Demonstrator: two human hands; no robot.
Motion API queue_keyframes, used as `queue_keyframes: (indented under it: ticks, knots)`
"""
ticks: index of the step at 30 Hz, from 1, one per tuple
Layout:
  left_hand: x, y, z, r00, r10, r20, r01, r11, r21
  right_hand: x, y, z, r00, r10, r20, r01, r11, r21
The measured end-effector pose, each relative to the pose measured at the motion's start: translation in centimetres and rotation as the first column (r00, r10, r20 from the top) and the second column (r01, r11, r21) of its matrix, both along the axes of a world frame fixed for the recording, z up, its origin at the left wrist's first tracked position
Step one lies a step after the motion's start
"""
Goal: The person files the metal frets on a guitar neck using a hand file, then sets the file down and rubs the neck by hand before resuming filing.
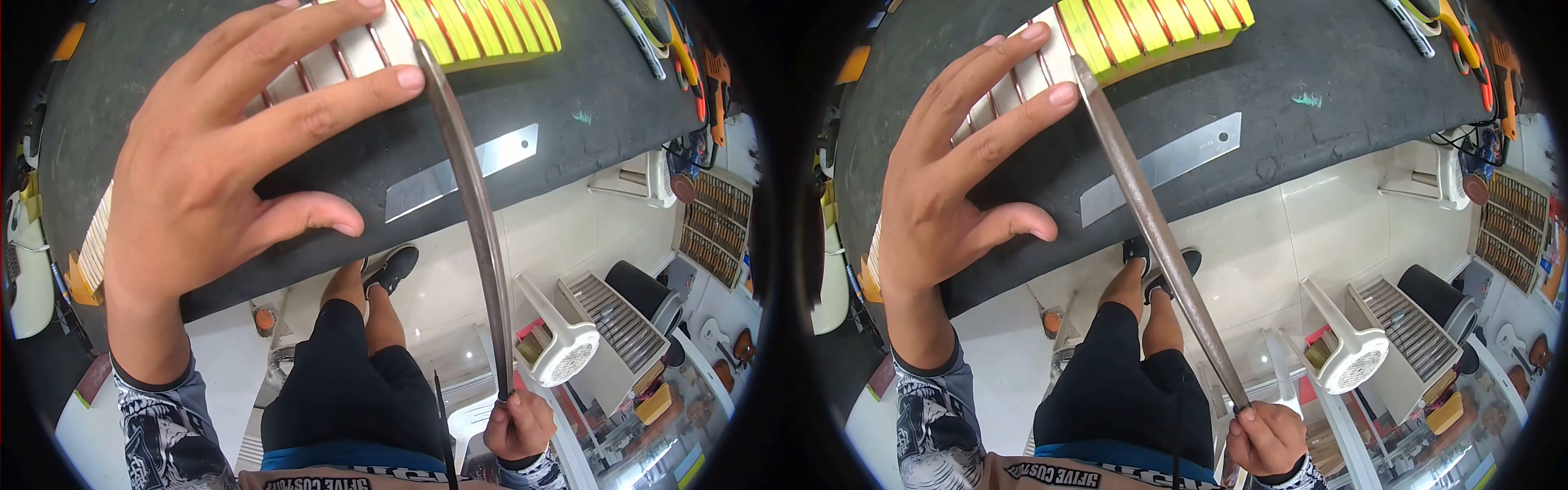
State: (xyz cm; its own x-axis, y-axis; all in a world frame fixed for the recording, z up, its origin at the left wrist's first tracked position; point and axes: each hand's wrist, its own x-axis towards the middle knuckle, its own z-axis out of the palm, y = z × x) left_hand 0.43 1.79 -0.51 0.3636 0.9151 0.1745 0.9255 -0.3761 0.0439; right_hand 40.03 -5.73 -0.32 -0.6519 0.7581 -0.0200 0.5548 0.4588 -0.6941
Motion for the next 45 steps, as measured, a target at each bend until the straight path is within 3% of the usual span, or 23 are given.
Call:
queue_keyframes:
  ticks: [2,4,7,12,19,22,27,30,33,37,45]
  knots:
    - [-1.2,0.4,-1.3,0.996,-0.080,-0.041,0.084,0.991,0.105,0.1,0.0,-0.1,1.000,0.007,-0.002,-0.007,1.000,0.001]
    - [-1.4,0.4,-1.3,0.996,-0.082,-0.044,0.086,0.991,0.101,0.0,0.1,-0.2,1.000,0.009,0.004,-0.009,1.000,0.004]
    - [0.0,-0.2,0.2,1.000,0.024,-0.001,-0.024,0.999,-0.049,0.0,0.1,-0.4,1.000,0.012,0.006,-0.012,1.000,-0.007]
    - [-0.1,-0.3,0.1,0.999,0.045,0.008,-0.044,0.997,-0.061,-1.1,0.9,-0.7,1.000,0.024,0.013,-0.024,0.999,0.042]
    - [-0.2,-0.1,0.4,0.998,0.035,0.044,-0.033,0.998,-0.057,-9.7,7.1,-0.4,0.998,-0.007,-0.056,0.011,0.997,0.072]
    - [-0.2,0.1,0.3,0.996,0.024,0.083,-0.020,0.999,-0.047,-14.8,10.3,-0.8,0.990,-0.004,-0.141,0.030,0.983,0.183]
    - [0.0,0.1,0.2,0.995,0.034,0.096,-0.031,0.999,-0.036,-18.8,12.2,1.1,0.974,-0.149,-0.173,0.142,0.989,-0.050]
    - [-0.1,0.2,0.2,0.995,0.021,0.100,-0.019,1.000,-0.021,-16.1,11.8,0.2,0.970,-0.074,-0.232,0.094,0.993,0.075]
    - [-0.2,0.1,0.0,0.997,0.014,0.078,-0.013,1.000,-0.016,-11.5,9.2,0.5,0.990,-0.046,-0.137,0.072,0.978,0.194]
    - [-0.1,-0.3,0.1,1.000,0.022,0.009,-0.022,0.999,-0.034,-4.4,4.6,-0.6,0.995,0.019,-0.097,-0.006,0.991,0.131]
    - [0.3,-0.1,0.1,1.000,0.025,0.015,-0.024,0.999,-0.030,0.5,0.1,-0.9,0.999,-0.030,-0.021,0.031,0.998,0.063]
